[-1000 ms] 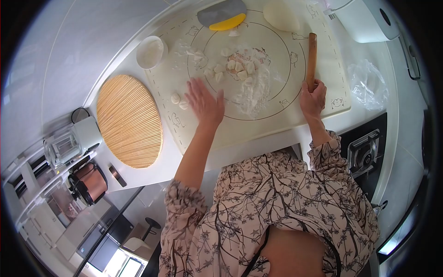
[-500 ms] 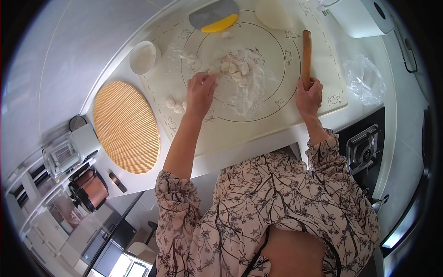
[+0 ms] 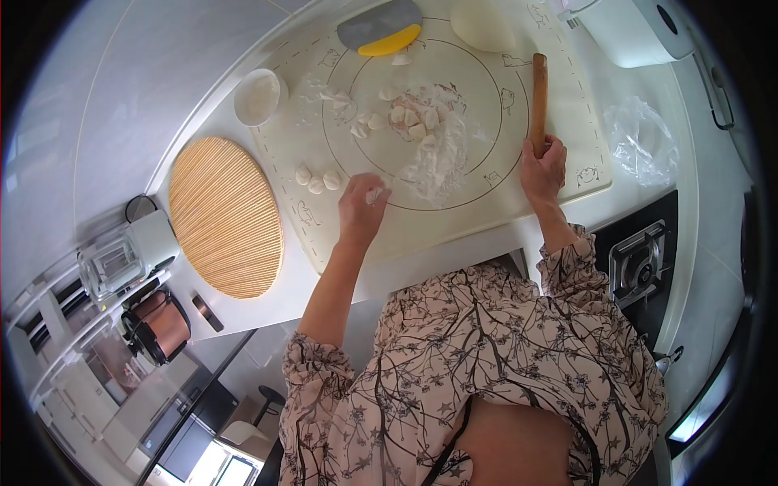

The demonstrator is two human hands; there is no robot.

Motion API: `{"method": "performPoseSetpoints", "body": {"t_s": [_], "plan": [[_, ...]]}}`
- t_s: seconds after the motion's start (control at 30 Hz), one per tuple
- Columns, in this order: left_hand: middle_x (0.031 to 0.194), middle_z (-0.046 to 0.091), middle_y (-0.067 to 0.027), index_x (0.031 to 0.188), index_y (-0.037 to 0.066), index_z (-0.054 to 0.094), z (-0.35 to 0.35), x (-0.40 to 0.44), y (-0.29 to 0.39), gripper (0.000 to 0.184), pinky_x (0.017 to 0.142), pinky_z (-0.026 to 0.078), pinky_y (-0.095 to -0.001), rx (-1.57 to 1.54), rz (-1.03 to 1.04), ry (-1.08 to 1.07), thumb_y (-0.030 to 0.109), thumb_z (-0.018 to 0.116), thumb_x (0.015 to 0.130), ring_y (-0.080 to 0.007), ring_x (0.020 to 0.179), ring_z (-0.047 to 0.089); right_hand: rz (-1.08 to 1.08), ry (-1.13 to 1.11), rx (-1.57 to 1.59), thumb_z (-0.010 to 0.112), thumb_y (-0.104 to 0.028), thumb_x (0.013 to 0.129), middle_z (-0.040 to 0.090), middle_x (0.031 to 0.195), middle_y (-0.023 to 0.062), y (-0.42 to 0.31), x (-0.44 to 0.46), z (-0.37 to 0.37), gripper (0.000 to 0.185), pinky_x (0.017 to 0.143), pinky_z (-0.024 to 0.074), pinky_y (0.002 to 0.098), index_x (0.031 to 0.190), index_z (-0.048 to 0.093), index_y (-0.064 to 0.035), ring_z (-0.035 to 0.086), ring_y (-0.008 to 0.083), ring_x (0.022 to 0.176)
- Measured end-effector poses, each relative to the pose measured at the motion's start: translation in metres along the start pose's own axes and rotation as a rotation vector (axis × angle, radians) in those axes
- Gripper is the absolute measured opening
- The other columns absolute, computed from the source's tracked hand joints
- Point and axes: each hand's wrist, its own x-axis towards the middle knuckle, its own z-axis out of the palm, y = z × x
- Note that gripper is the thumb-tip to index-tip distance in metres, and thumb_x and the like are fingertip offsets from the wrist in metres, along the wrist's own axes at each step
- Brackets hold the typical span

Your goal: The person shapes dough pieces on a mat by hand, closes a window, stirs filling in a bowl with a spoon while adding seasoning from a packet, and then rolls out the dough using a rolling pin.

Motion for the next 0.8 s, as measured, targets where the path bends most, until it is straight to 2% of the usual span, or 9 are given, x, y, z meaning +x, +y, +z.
{"method": "performPoseSetpoints", "body": {"t_s": [0.07, 0.17, 0.27, 0.43, 0.53, 0.63, 0.73, 0.8], "plan": [[0.091, 0.062, -0.0075, 0.100, 0.006, 0.063, 0.002, -0.010, -0.010, 0.032, 0.073, 0.053, -0.0346, 0.056, -0.008, 0.042, 0.004, 0.078, 0.072, -0.0252, 0.079, 0.062, -0.010, 0.015, 0.004, 0.060, -0.039, 0.085, 0.051, 0.118, 0.0097, 0.003, 0.001, 0.003, 0.052, 0.096, 0.0362, 0.0504, 0.124, 0.047, -0.0064, 0.051, 0.0287, 0.113], [0.092, 0.063, -0.0075, 0.103, 0.006, 0.065, -0.003, -0.018, -0.009, 0.035, 0.075, 0.053, -0.0347, 0.082, -0.059, 0.034, 0.006, 0.079, 0.070, -0.0251, 0.083, 0.062, -0.041, 0.060, -0.050, 0.063, -0.036, 0.086, 0.052, 0.115, 0.0102, 0.003, 0.000, 0.003, 0.049, 0.092, 0.0430, 0.0410, 0.121, 0.051, -0.0038, 0.057, 0.0266, 0.104], [0.094, 0.064, -0.0081, 0.103, 0.006, 0.067, -0.007, -0.012, -0.002, 0.037, 0.078, 0.052, -0.0347, 0.098, -0.009, 0.011, 0.008, 0.081, 0.069, -0.0249, 0.086, 0.062, -0.005, -0.006, 0.015, 0.059, -0.039, 0.085, 0.051, 0.118, 0.0095, 0.000, -0.001, 0.000, 0.052, 0.096, 0.0362, 0.0500, 0.124, 0.048, -0.0061, 0.052, 0.0281, 0.112], [0.093, 0.065, -0.0087, 0.102, 0.005, 0.067, -0.007, -0.009, -0.002, 0.039, 0.078, 0.052, -0.0356, 0.109, 0.036, -0.032, 0.010, 0.083, 0.066, -0.0254, 0.087, 0.063, 0.006, 0.001, -0.010, 0.060, -0.039, 0.085, 0.051, 0.118, 0.0092, -0.002, 0.000, -0.001, 0.053, 0.097, 0.0366, 0.0483, 0.124, 0.048, -0.0056, 0.052, 0.0282, 0.112], [0.090, 0.066, -0.0082, 0.098, 0.006, 0.068, 0.000, -0.012, -0.009, 0.035, 0.081, 0.051, -0.0380, 0.059, -0.074, -0.057, 0.012, 0.083, 0.067, -0.0258, 0.087, 0.063, -0.017, 0.032, -0.034, 0.061, -0.037, 0.086, 0.052, 0.115, 0.0098, -0.001, -0.001, 0.001, 0.050, 0.094, 0.0402, 0.0435, 0.122, 0.050, -0.0042, 0.055, 0.0269, 0.107], [0.109, 0.062, -0.0135, 0.111, 0.006, 0.063, -0.007, -0.007, 0.000, 0.045, 0.096, 0.043, -0.0440, 0.233, -0.169, -0.239, 0.025, 0.080, 0.074, -0.0292, 0.106, 0.057, -0.034, 0.068, -0.046, 0.062, -0.036, 0.086, 0.053, 0.113, 0.0102, -0.001, -0.002, 0.000, 0.049, 0.093, 0.0422, 0.0414, 0.121, 0.051, -0.0033, 0.056, 0.0265, 0.104], [0.139, 0.043, -0.0216, 0.134, 0.001, 0.046, 0.008, 0.019, 0.029, 0.073, 0.112, 0.024, -0.0502, 0.463, -0.123, 0.096, 0.040, 0.073, 0.079, -0.0345, 0.133, 0.037, -0.030, 0.056, -0.052, 0.062, -0.036, 0.086, 0.053, 0.113, 0.0107, -0.003, -0.002, -0.001, 0.049, 0.092, 0.0426, 0.0411, 0.120, 0.051, -0.0027, 0.056, 0.0271, 0.103], [0.149, 0.025, -0.0229, 0.141, -0.004, 0.030, 0.045, 0.041, 0.024, 0.087, 0.115, 0.013, -0.0522, 0.505, -0.192, 0.069, 0.045, 0.069, 0.081, -0.0365, 0.140, 0.021, -0.031, 0.045, -0.054, 0.062, -0.036, 0.086, 0.053, 0.113, 0.0109, -0.004, -0.002, 0.000, 0.049, 0.092, 0.0429, 0.0406, 0.121, 0.051, -0.0022, 0.056, 0.0273, 0.102]]}}
